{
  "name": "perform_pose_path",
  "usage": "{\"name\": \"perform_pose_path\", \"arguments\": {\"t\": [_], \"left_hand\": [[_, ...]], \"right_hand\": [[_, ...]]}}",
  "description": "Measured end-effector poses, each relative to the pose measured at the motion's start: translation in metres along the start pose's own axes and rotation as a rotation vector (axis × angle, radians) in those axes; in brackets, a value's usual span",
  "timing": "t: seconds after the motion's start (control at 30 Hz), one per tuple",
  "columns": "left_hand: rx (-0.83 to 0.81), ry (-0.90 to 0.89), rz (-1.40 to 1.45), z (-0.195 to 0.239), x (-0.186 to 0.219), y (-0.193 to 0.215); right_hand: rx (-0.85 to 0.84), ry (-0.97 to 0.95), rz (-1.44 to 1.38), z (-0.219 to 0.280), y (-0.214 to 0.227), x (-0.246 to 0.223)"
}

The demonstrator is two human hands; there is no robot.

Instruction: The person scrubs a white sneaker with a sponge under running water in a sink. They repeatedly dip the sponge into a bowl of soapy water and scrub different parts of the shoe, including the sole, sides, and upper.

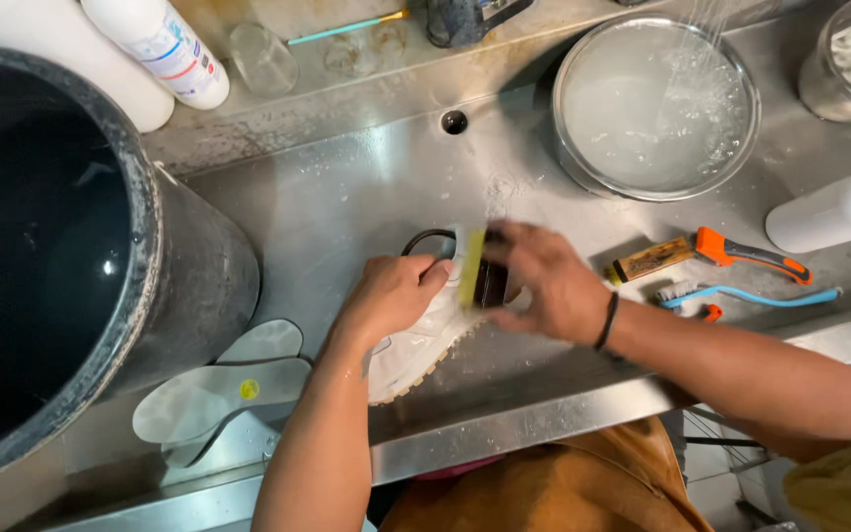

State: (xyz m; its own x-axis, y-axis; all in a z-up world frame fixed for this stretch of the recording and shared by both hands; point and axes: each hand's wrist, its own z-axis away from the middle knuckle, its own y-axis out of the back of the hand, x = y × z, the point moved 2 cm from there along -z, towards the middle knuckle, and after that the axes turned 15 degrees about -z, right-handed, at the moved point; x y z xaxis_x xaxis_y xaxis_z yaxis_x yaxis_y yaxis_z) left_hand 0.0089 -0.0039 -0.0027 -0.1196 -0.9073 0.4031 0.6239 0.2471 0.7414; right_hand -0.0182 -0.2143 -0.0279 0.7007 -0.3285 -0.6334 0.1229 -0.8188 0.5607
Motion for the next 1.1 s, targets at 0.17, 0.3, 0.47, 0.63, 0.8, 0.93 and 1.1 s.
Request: {"name": "perform_pose_path", "arguments": {"t": [0.17, 0.3, 0.47, 0.63, 0.8, 0.93, 1.1], "left_hand": [[-0.022, -0.035, -0.021, -0.003, -0.001, 0.002], [-0.059, -0.052, -0.074, 0.007, 0.007, 0.013], [-0.060, -0.004, -0.028, -0.002, -0.005, -0.003], [-0.061, -0.048, -0.075, -0.008, -0.001, -0.004], [-0.082, 0.012, -0.059, -0.012, -0.009, -0.006], [-0.090, -0.029, 0.010, -0.005, -0.004, -0.002], [-0.021, -0.146, -0.060, 0.013, 0.013, 0.012]], "right_hand": [[0.155, -0.162, 0.262, -0.026, 0.046, 0.004], [-0.069, -0.172, -0.065, 0.002, -0.001, -0.016], [0.141, -0.340, -0.053, 0.008, 0.025, 0.039], [0.050, -0.330, -0.290, -0.002, 0.009, -0.003], [0.159, -0.432, 0.097, 0.012, 0.026, 0.073], [0.033, -0.301, -0.192, -0.004, 0.010, -0.004], [0.288, -0.093, 0.522, -0.019, 0.080, 0.035]]}}
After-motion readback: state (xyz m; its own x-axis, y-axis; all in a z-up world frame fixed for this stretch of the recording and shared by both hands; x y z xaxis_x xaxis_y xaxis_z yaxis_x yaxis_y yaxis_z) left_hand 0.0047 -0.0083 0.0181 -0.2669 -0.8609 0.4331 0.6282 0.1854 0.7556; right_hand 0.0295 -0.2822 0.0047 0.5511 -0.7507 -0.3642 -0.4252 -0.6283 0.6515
